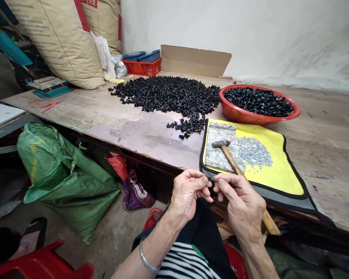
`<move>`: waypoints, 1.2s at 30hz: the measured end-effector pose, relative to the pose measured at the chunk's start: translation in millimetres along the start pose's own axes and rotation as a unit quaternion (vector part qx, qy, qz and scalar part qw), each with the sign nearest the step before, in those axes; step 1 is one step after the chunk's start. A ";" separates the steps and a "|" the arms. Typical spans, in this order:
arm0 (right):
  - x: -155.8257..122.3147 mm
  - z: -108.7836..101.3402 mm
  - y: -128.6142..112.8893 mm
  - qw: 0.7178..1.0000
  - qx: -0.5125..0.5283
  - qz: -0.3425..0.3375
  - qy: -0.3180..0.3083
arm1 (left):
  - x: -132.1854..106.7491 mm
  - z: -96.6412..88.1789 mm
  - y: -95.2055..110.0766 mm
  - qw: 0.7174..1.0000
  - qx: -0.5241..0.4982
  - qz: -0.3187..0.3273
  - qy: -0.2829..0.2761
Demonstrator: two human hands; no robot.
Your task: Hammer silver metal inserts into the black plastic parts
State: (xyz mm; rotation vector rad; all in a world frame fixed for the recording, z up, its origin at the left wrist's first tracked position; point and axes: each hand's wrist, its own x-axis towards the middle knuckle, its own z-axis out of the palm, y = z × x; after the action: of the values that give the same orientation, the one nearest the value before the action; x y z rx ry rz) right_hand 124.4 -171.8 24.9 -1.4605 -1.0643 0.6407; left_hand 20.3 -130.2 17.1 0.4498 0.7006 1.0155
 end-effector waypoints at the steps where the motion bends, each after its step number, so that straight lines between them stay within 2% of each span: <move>1: 0.1 -0.6 0.8 1.000 0.000 -0.005 -0.003 | -0.4 1.0 0.5 1.000 0.002 0.006 0.008; 6: 3.2 -0.6 2.5 0.991 -0.053 -0.120 -0.019 | -5.6 7.2 2.5 0.998 0.037 0.047 0.027; 8: 4.8 -1.0 2.4 0.989 -0.055 -0.134 -0.025 | -7.2 8.3 2.3 0.996 0.050 0.064 0.029; 11: 7.1 -3.2 3.0 0.992 -0.046 -0.114 -0.029 | -8.1 7.7 1.2 0.994 0.071 0.080 0.026; 17: 12.1 -9.4 7.0 0.999 -0.001 -0.018 -0.047 | -7.4 4.3 1.0 0.992 0.098 0.084 0.009; 20: 15.6 -11.8 7.1 0.998 -0.004 -0.005 -0.066 | -7.8 4.0 1.5 0.991 0.107 0.081 0.008; 22: 18.1 -12.9 5.1 0.997 -0.024 -0.033 -0.070 | -8.1 4.1 1.4 0.991 0.107 0.080 0.010; 25: 21.6 -14.1 -0.1 0.987 -0.072 -0.120 -0.079 | -8.0 3.6 0.6 0.991 0.106 0.077 0.009; 28: 24.5 -15.9 -4.2 0.974 -0.104 -0.162 -0.123 | -7.5 2.3 0.5 0.991 0.115 0.073 0.004; 30: 25.5 -17.3 -4.8 0.977 -0.093 -0.126 -0.143 | -7.4 0.9 1.5 0.990 0.125 0.071 0.001; 33: 25.1 -19.1 -4.1 0.987 -0.055 0.009 -0.150 | -7.1 -2.1 4.3 0.987 0.145 0.068 -0.018; 36: 24.0 -20.4 -5.7 0.974 -0.015 0.134 -0.183 | -6.5 -5.4 6.8 0.985 0.152 0.057 -0.051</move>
State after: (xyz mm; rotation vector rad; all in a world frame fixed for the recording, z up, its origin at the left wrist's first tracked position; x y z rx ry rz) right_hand 151.0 -160.6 38.5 -1.5624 -1.1668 1.1236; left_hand 10.0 -132.6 19.8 0.8094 0.7468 0.9881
